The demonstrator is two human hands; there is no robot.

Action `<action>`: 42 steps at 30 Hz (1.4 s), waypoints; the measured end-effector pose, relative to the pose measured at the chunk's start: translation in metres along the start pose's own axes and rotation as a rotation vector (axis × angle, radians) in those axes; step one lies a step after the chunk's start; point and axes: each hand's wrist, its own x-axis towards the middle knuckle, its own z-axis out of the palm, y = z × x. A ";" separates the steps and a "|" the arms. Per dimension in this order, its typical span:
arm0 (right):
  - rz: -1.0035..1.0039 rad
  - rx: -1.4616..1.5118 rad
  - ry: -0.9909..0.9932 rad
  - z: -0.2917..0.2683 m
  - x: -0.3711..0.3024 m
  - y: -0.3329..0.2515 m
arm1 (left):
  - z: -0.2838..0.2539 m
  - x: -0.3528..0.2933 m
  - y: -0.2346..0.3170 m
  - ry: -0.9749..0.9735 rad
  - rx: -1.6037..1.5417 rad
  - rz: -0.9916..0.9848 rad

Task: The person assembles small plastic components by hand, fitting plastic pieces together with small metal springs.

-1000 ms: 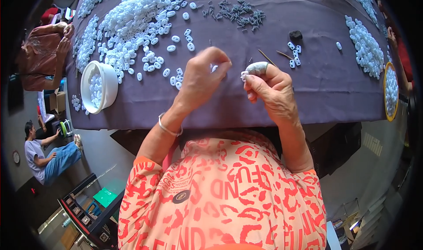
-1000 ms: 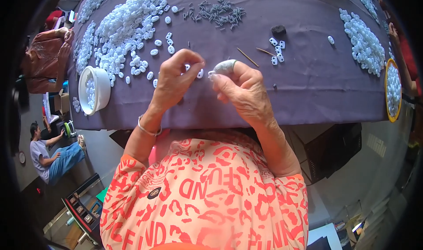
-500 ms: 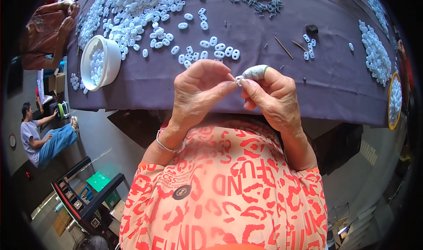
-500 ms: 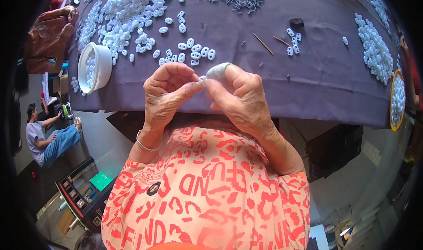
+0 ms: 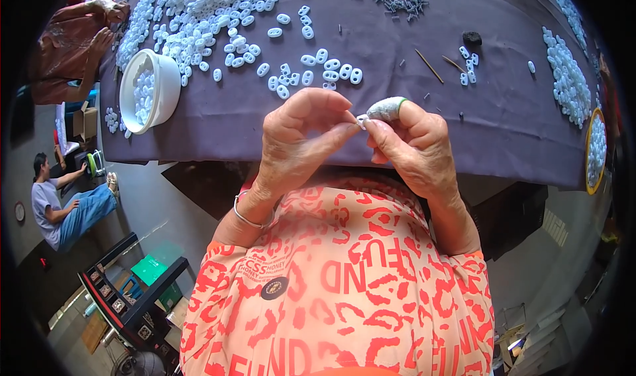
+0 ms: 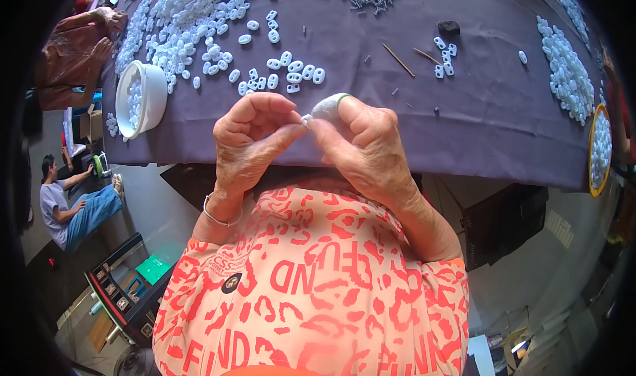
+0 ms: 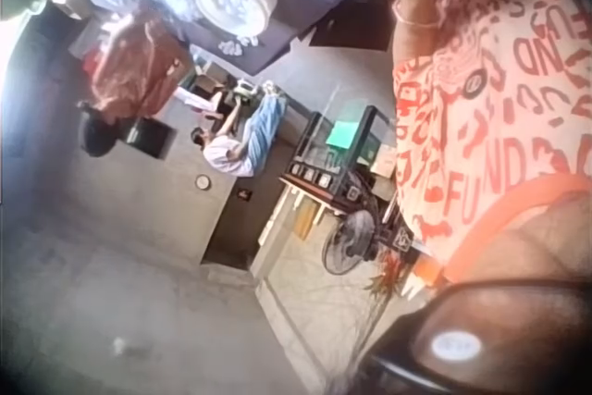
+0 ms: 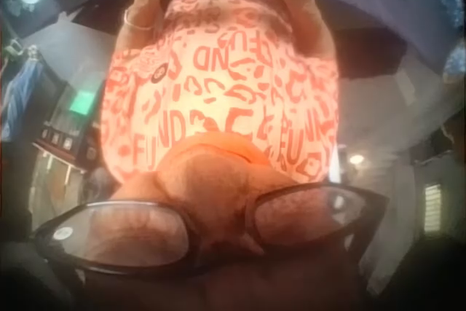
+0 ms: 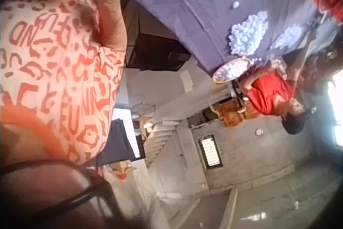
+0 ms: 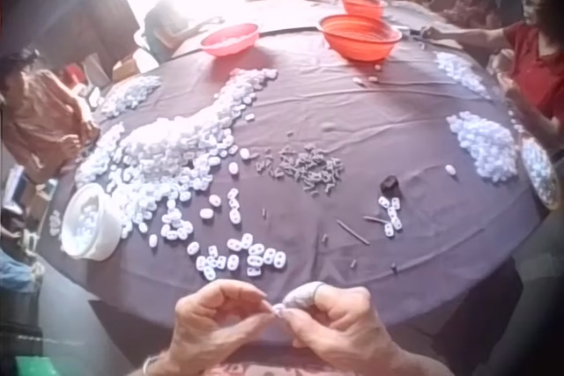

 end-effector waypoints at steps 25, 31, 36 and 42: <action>0.256 0.239 -0.119 0.008 0.010 0.019 | -0.012 0.003 -0.015 -0.086 0.149 -0.094; 0.249 0.223 -0.130 0.004 0.012 0.022 | -0.012 0.008 -0.015 -0.109 0.173 -0.089; 0.238 0.126 -0.147 0.005 0.014 0.019 | -0.011 0.008 -0.011 -0.114 0.213 -0.066; 0.304 0.289 -0.068 0.006 0.014 0.023 | -0.015 0.007 -0.010 -0.048 -0.011 -0.249</action>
